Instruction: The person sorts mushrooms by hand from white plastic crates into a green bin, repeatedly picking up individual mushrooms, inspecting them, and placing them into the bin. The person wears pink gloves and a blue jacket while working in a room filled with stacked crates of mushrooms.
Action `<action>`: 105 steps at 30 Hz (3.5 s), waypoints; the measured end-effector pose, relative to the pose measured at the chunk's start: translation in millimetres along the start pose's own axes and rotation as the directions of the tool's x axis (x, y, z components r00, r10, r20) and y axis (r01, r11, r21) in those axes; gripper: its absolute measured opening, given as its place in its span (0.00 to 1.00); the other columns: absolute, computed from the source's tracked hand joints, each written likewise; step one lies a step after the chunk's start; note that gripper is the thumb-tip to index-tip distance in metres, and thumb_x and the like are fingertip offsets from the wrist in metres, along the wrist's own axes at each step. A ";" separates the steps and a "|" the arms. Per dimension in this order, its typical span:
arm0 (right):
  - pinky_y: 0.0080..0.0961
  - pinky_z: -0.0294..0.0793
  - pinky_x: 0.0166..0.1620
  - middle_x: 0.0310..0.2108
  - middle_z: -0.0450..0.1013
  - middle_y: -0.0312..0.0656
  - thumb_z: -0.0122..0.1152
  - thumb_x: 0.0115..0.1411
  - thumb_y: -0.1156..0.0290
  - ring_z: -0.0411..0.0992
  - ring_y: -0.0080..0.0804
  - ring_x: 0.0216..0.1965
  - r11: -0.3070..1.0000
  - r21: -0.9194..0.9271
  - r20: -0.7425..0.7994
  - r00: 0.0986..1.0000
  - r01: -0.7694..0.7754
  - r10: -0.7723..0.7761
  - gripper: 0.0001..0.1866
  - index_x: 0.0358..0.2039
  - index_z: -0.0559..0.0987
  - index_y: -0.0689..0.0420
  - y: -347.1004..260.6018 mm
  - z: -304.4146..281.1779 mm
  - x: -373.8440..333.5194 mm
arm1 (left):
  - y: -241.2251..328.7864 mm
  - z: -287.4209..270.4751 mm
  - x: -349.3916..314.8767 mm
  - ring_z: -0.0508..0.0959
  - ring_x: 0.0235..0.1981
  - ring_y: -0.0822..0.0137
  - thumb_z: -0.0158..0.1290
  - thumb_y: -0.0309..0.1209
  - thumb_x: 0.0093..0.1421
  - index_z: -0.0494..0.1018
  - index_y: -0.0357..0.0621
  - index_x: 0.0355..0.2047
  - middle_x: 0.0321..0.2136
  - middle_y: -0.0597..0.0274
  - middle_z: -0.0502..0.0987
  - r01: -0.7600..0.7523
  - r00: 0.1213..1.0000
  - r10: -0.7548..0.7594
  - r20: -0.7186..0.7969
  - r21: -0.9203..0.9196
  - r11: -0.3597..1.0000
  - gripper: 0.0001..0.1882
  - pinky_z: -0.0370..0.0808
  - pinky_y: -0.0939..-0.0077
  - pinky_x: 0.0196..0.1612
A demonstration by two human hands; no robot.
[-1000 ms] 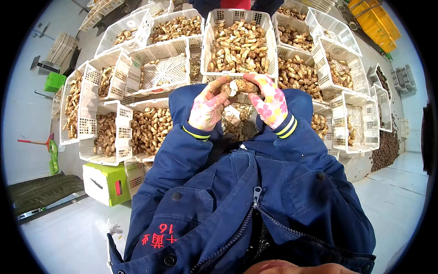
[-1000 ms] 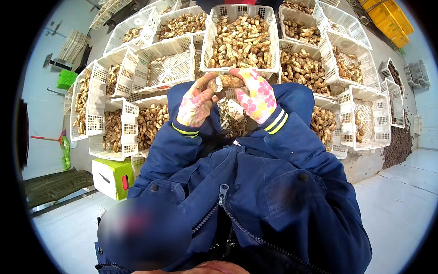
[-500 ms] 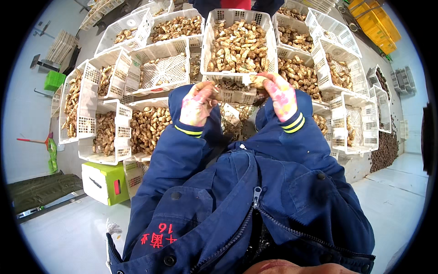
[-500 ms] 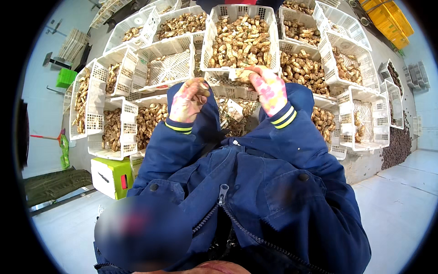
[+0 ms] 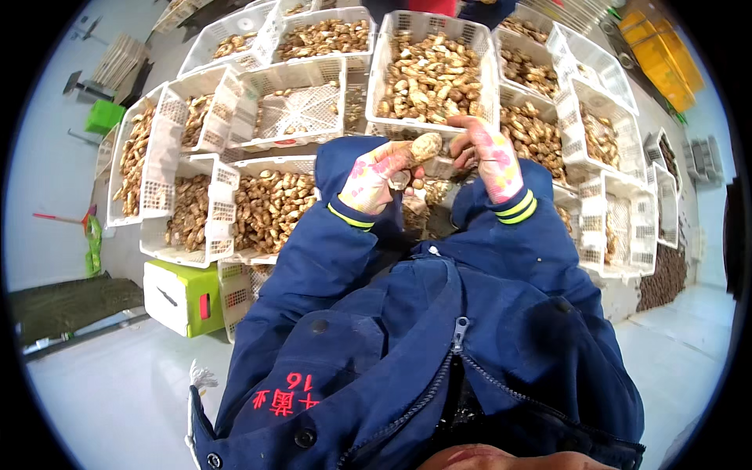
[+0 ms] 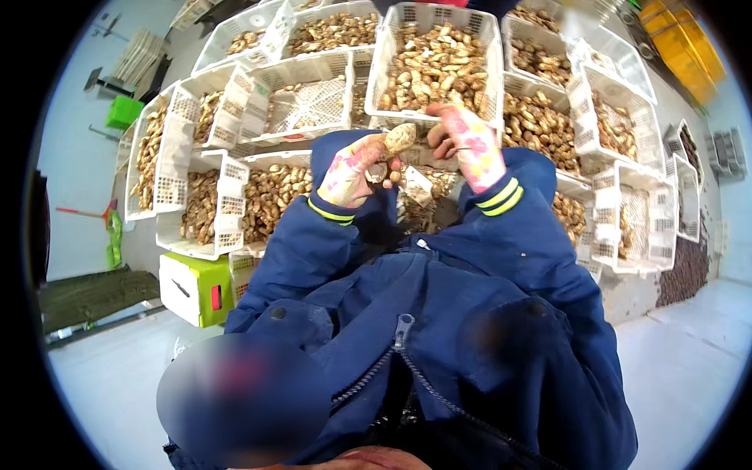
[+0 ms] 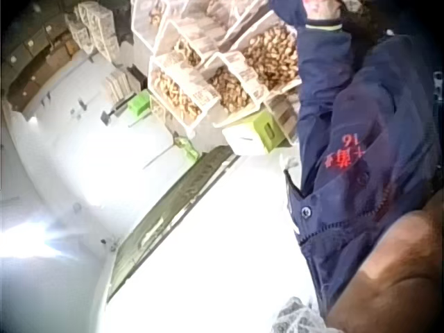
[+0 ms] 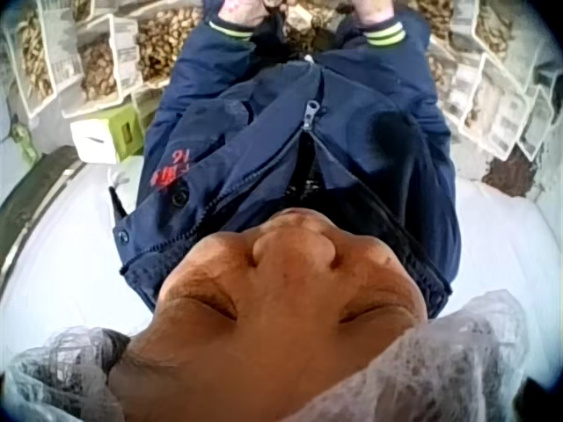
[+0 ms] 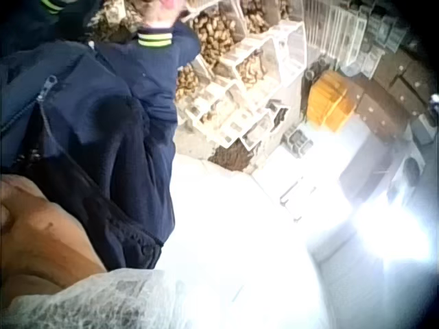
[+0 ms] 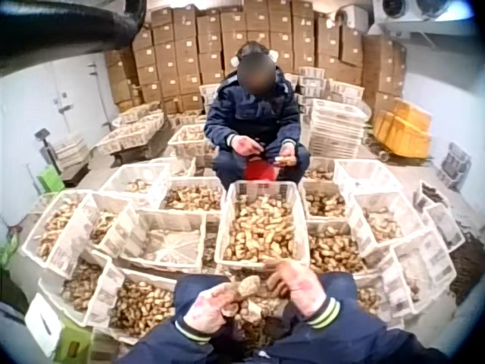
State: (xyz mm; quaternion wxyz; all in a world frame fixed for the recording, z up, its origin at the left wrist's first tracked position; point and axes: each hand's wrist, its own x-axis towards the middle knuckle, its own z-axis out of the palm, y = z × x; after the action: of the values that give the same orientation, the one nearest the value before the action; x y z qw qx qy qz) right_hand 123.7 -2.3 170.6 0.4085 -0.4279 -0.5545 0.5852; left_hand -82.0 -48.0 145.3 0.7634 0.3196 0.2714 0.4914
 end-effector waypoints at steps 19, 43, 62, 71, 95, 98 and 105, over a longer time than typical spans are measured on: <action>0.14 0.66 0.31 0.27 0.71 0.35 0.45 0.64 0.59 0.68 0.18 0.26 0.974 -0.157 0.232 0.952 -0.165 0.199 0.19 0.45 0.72 0.61 58.3 -6.6 0.6 | 118.1 -275.4 -36.5 0.71 0.22 0.63 0.42 0.47 0.62 0.66 0.45 0.37 0.26 0.56 0.70 -0.361 0.541 0.286 -0.791 0.088 0.928 0.18 0.73 0.70 0.22; 0.18 0.69 0.32 0.31 0.73 0.38 0.44 0.64 0.57 0.70 0.22 0.28 0.983 -0.074 0.225 0.957 -0.169 0.182 0.20 0.46 0.70 0.60 96.1 -37.7 -1.1 | 98.8 -196.5 119.2 0.58 0.56 0.46 0.44 0.48 0.60 0.51 0.38 0.57 0.57 0.42 0.54 -0.198 0.730 0.240 -0.640 0.138 0.970 0.33 0.58 0.52 0.56; 0.31 0.69 0.46 0.37 0.74 0.50 0.52 0.55 0.64 0.72 0.43 0.41 0.659 -0.700 -0.223 0.961 -0.274 0.162 0.14 0.41 0.76 0.53 139.7 -145.7 155.9 | -6.9 -174.2 248.6 0.73 0.40 0.57 0.40 0.39 0.63 0.63 0.36 0.46 0.41 0.47 0.72 -0.048 0.828 -0.057 -0.557 -0.173 0.984 0.19 0.71 0.62 0.47; 0.36 0.67 0.49 0.42 0.71 0.51 0.49 0.53 0.70 0.69 0.46 0.46 0.318 -0.943 -0.077 0.994 -0.096 0.072 0.18 0.46 0.72 0.57 203.0 -136.5 234.2 | -3.5 -158.3 255.3 0.75 0.34 0.65 0.45 0.33 0.62 0.66 0.34 0.44 0.34 0.52 0.75 -0.103 0.896 0.012 -0.444 -0.183 0.978 0.15 0.73 0.73 0.38; 0.22 0.74 0.30 0.34 0.75 0.45 0.48 0.62 0.67 0.75 0.32 0.29 0.863 0.209 0.294 0.871 -0.459 0.393 0.15 0.43 0.72 0.64 124.8 -92.4 224.3 | -28.9 -119.6 246.0 0.74 0.38 0.66 0.50 0.34 0.60 0.66 0.40 0.50 0.42 0.54 0.73 0.181 0.977 -0.183 -0.107 -0.030 0.983 0.20 0.71 0.71 0.44; 0.22 0.74 0.33 0.32 0.75 0.46 0.51 0.57 0.68 0.74 0.29 0.28 0.556 -0.820 -0.232 0.967 -0.133 -0.110 0.15 0.44 0.73 0.60 132.8 -136.3 245.8 | -23.6 -120.2 248.8 0.76 0.36 0.64 0.49 0.30 0.60 0.68 0.39 0.45 0.37 0.53 0.75 0.086 0.949 -0.112 -0.295 -0.100 0.991 0.14 0.75 0.69 0.38; 0.34 0.63 0.52 0.44 0.71 0.45 0.51 0.54 0.61 0.66 0.38 0.51 -0.282 -0.959 -0.044 0.987 0.002 0.158 0.23 0.50 0.70 0.55 208.8 -150.3 270.4 | -16.5 -127.3 248.4 0.73 0.34 0.64 0.45 0.28 0.60 0.66 0.38 0.48 0.29 0.59 0.71 -0.044 0.901 -0.059 -0.430 -0.226 0.973 0.15 0.74 0.68 0.36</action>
State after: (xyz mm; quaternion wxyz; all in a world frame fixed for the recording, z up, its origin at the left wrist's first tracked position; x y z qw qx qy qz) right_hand 185.1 289.5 -53.6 -0.1633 -0.5881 -0.7908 -0.0450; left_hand -73.4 204.4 25.4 0.7175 0.1106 0.3768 0.5753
